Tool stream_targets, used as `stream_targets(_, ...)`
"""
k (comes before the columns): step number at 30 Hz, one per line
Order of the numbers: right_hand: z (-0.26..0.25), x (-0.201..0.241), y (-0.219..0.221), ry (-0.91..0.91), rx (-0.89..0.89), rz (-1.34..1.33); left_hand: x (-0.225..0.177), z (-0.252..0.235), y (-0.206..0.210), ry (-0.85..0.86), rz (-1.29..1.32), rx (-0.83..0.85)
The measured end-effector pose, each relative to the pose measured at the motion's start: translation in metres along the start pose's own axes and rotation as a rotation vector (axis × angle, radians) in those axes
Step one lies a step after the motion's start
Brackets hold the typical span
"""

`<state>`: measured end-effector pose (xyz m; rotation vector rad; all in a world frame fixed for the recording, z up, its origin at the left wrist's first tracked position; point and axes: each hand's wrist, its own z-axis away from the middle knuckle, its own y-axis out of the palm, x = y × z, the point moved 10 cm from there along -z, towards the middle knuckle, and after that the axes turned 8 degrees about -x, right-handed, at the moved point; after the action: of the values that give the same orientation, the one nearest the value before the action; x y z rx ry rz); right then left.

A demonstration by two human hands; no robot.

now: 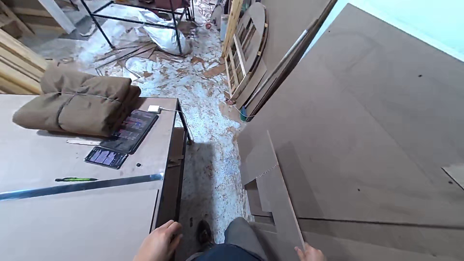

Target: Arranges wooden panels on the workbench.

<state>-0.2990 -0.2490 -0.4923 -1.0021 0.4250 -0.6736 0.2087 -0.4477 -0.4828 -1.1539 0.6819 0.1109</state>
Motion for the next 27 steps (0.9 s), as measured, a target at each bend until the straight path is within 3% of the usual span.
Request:
stream_targets(8,-0.149,0.059,-0.039,0.004,-0.02,-0.084,0.002,-0.133,-0.027,-0.064,-0.008,-0.013)
stream_targets(13,-0.258,0.122,-0.066,-0.004,-0.004,-0.081,-0.014,-0.218,-0.047,-0.113,-0.025,0.0)
stream_targets(17,-0.333,0.156,-0.073,0.032,0.05,-0.05,-0.02,-0.256,-0.08,-0.155,-0.013,-0.08)
stream_targets(22,-0.385,0.15,-0.063,0.129,0.105,-0.027,-0.003,-0.265,-0.106,-0.233,-0.013,-0.094)
stream_targets(27,-0.381,0.106,-0.078,0.292,0.072,-0.151,0.008,-0.303,-0.097,-0.162,-0.011,0.054)
